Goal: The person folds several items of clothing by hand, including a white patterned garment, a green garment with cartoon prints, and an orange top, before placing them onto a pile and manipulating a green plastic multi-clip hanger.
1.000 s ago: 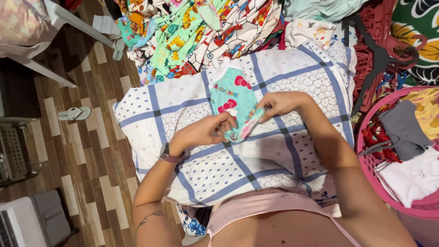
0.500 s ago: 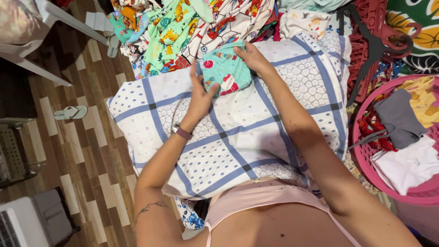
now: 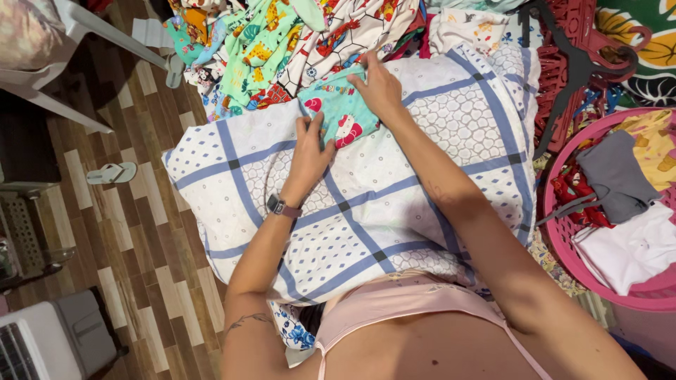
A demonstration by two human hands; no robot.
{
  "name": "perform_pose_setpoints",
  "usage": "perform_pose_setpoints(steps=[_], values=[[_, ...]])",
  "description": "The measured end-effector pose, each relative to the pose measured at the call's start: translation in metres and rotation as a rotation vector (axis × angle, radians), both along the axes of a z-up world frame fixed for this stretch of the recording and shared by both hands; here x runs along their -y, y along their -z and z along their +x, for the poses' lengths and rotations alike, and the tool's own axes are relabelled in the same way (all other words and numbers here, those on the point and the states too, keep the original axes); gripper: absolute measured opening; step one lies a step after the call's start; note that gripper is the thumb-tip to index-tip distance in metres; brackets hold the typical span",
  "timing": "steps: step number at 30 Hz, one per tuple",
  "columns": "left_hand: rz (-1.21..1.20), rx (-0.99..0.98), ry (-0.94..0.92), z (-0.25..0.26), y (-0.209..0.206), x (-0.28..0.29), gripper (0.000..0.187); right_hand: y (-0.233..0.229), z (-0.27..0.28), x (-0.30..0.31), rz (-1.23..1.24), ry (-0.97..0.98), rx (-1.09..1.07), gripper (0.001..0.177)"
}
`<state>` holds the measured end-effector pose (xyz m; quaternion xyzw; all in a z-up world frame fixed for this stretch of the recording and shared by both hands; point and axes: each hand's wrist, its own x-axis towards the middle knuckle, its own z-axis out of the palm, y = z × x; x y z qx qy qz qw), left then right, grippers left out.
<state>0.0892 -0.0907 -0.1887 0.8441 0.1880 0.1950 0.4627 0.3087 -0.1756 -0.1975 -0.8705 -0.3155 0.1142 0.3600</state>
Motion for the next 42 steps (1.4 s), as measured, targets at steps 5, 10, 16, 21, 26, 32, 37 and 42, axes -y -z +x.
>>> perform_pose_setpoints(steps=[5,10,16,21,26,32,37,42], values=[[-0.017,-0.039,0.016,-0.004,0.018,-0.006,0.073,-0.004,-0.031,0.010,0.188,-0.544,0.269,0.076],[0.000,-0.084,0.024,-0.001,0.032,-0.015,0.087,0.015,-0.063,0.012,-0.181,-0.753,0.006,0.108],[0.059,0.101,0.078,-0.001,-0.002,-0.015,0.089,0.027,-0.053,0.016,-0.176,-0.791,-0.033,0.114],[-0.157,0.111,0.056,0.021,-0.034,-0.027,0.076,0.015,-0.033,0.021,-0.041,-0.817,-0.230,0.107],[-0.048,0.234,0.094,0.069,-0.052,-0.048,0.054,0.008,-0.003,0.021,0.106,-0.671,-0.447,0.058],[-0.001,-0.140,0.601,0.148,-0.065,-0.087,0.095,-0.049,0.109,0.061,0.343,-0.329,-0.985,0.040],[-0.779,-0.049,0.567,0.238,-0.017,-0.083,0.056,-0.070,0.187,0.100,0.599,-0.335,-0.956,0.040],[-1.757,0.276,0.489,0.328,0.025,-0.023,0.045,-0.007,0.260,0.114,0.876,-0.143,-0.977,0.047]])
